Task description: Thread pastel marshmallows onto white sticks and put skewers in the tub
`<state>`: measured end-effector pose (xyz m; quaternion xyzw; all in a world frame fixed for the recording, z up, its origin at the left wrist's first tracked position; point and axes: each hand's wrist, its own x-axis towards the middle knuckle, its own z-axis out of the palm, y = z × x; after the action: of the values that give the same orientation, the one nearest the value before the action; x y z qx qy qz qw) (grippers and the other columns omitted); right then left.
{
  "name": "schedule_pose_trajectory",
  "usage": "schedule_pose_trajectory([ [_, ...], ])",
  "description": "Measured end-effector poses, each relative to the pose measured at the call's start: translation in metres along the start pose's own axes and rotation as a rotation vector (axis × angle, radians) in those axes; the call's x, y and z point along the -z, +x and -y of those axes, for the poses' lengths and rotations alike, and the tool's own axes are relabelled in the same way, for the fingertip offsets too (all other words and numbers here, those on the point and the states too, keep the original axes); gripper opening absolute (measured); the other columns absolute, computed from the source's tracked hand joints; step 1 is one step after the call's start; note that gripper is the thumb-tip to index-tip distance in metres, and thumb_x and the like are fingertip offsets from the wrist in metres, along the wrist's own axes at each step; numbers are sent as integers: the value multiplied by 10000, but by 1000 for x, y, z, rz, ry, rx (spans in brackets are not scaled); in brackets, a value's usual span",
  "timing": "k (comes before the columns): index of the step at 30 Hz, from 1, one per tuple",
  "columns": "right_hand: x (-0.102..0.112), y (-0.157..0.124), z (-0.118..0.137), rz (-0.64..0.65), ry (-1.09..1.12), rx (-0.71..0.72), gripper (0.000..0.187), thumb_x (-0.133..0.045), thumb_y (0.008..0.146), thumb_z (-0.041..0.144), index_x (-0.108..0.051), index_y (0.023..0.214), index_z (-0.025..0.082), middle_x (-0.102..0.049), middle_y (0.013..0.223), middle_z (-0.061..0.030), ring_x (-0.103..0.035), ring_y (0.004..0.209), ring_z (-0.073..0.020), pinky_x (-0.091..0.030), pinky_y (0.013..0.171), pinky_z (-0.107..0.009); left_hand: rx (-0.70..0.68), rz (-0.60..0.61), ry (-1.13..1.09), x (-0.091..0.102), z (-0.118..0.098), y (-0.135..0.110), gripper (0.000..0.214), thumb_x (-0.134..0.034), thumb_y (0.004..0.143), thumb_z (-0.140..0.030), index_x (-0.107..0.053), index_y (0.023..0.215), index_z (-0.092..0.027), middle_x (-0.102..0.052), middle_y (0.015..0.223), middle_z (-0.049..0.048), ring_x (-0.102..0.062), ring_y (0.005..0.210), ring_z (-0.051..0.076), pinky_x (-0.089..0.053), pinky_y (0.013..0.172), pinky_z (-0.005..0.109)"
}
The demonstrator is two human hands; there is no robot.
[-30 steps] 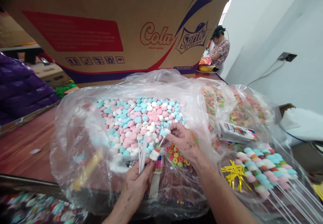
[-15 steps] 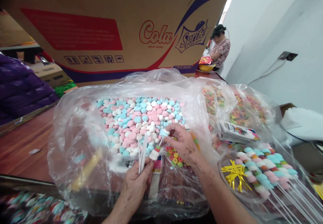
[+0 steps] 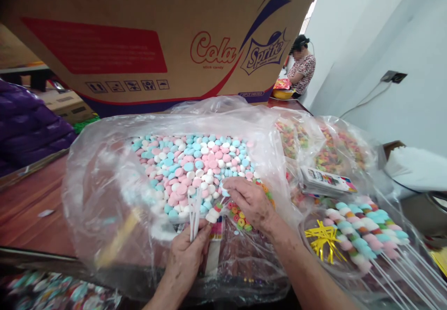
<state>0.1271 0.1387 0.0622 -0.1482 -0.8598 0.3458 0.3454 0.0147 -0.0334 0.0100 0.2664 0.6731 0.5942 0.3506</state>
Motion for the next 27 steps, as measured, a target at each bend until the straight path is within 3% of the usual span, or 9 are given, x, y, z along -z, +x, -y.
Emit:
schedule_pose_trajectory([
  [7, -4, -1, 10, -128, 8, -151, 238, -529, 910, 245, -683, 1091, 231, -726, 1073, -30, -677, 990, -178, -539, 906, -316, 9, -44, -74, -3, -10, -2, 310, -666, 787, -461, -691, 683, -170, -459, 439, -46, -439, 473, 147, -332, 444, 225],
  [12, -6, 0, 13, -137, 74, -196, 237, -553, 893, 262, -715, 1064, 236, -738, 1089, -40, -683, 1012, -196, -536, 940, -356, 43, -31, -88, -2, -12, -3, 280, -665, 791, -437, -685, 708, -170, -447, 448, -58, -353, 414, 113, -264, 398, 215],
  [20, -10, -5, 16, -140, 142, -315, 239, -604, 841, 272, -757, 1025, 273, -757, 1070, -5, -709, 994, -218, -559, 946, -394, 45, -71, -90, -4, -17, -4, 272, -689, 760, -439, -691, 687, -178, -440, 434, -51, -406, 441, 136, -279, 395, 219],
  [27, -6, -2, 15, -76, 266, -234, 227, -622, 818, 198, -778, 962, 280, -767, 1022, 0, -705, 1013, -201, -550, 962, -375, 38, -75, -84, -3, -14, -3, 321, -701, 742, -483, -681, 681, -168, -430, 485, -53, -372, 479, 125, -281, 437, 228],
])
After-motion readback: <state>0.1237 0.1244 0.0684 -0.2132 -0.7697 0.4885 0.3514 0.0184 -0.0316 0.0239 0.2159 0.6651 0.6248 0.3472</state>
